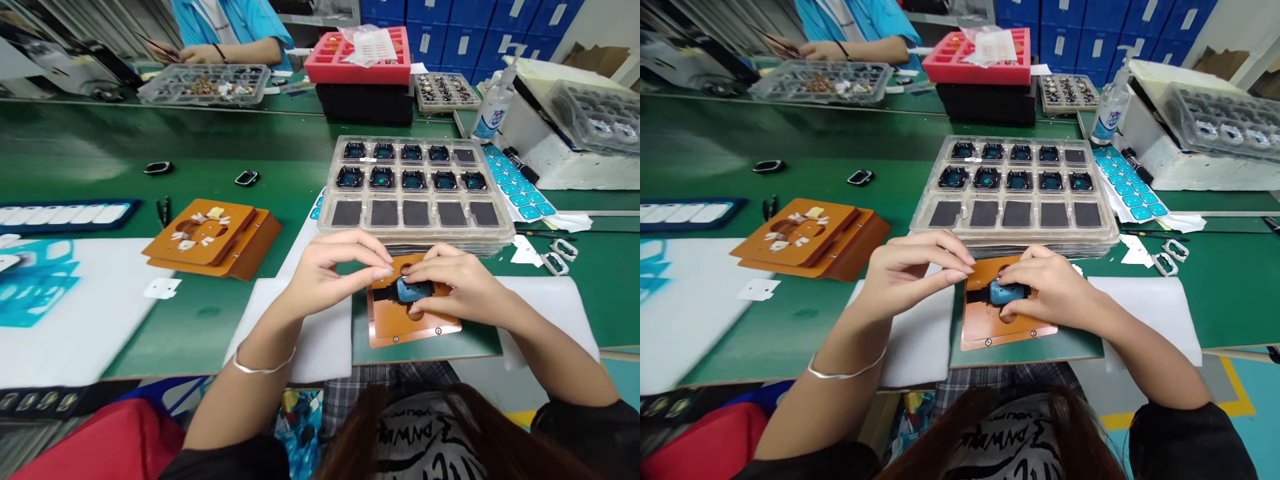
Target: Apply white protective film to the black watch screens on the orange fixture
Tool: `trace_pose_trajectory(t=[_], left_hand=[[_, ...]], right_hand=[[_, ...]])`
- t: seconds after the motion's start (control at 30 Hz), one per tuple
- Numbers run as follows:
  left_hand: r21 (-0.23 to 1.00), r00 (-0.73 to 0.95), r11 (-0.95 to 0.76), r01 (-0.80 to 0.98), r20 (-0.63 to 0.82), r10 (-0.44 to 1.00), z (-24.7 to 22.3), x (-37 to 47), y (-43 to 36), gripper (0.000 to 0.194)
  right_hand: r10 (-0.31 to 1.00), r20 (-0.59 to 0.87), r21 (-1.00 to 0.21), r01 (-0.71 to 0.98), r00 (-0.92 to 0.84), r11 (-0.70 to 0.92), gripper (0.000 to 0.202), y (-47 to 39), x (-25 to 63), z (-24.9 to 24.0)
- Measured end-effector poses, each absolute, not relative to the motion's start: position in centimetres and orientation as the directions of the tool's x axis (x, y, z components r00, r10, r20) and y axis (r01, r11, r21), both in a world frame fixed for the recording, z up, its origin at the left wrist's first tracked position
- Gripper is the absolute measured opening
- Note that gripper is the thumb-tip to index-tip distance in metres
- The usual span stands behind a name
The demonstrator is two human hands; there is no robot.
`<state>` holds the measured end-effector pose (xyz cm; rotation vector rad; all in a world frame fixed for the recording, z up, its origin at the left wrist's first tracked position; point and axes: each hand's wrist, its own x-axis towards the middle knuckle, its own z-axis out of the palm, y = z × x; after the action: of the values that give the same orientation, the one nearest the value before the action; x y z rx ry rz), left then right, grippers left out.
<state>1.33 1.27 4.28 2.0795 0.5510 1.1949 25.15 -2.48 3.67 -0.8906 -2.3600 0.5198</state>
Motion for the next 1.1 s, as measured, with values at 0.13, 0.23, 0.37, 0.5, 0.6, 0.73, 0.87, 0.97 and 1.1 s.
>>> trace_pose_trajectory(t=[0.13, 0.23, 0.37, 0.5, 0.6, 0.73, 0.87, 0.97, 1.1], left_hand=[[0.773, 0.533, -0.634, 0.027, 0.526, 0.663, 4.5, 1.4, 1.2, 0.015], [0.788, 0.531, -0.616, 0.016, 0.515, 0.673, 4.6, 1.3, 1.2, 0.013], [0.808, 0.526, -0.589, 0.033, 0.487, 0.697, 4.7, 1.3, 1.2, 0.016], [0.812, 0.538, -0.583, 0.035, 0.476, 0.696, 4.7, 1.4, 1.2, 0.018], [0.805, 0.535, -0.593, 0.025, 0.49, 0.688, 4.7, 1.3, 1.3, 0.017], [0.777, 0.529, -0.629, 0.013, 0.529, 0.664, 4.6, 1.2, 1.3, 0.014], [0.747, 0.537, -0.665, -0.006, 0.563, 0.627, 4.4, 1.1, 1.3, 0.013], [0.723, 0.46, -0.69, -0.031, 0.623, 0.632, 4.1, 1.1, 1.4, 0.016], [0.665, 0.224, -0.744, -0.063, 0.736, 0.639, 3.4, 1.0, 1.9, 0.019]], right_hand=[[0.72, 0.325, -0.531, 0.512, -0.613, 0.676, 0.027, -2.5, 25.0, 3.6], [0.742, 0.302, -0.537, 0.536, -0.598, 0.651, 0.029, -2.7, 25.0, 3.6], [0.772, 0.261, -0.534, 0.579, -0.58, 0.616, 0.034, -2.8, 24.9, 3.7], [0.769, 0.259, -0.528, 0.581, -0.585, 0.619, 0.042, -2.8, 24.9, 4.2], [0.759, 0.282, -0.514, 0.575, -0.587, 0.636, 0.034, -2.7, 24.9, 4.5], [0.755, 0.276, -0.5, 0.582, -0.595, 0.642, 0.026, -2.8, 24.8, 4.7], [0.747, 0.285, -0.489, 0.579, -0.601, 0.653, 0.022, -2.9, 24.9, 4.6], [0.704, 0.344, -0.455, 0.545, -0.622, 0.704, 0.045, -2.9, 24.7, 4.4], [0.52, 0.283, -0.308, 0.437, -0.806, 0.845, 0.074, -2.3, 23.1, 3.9]])
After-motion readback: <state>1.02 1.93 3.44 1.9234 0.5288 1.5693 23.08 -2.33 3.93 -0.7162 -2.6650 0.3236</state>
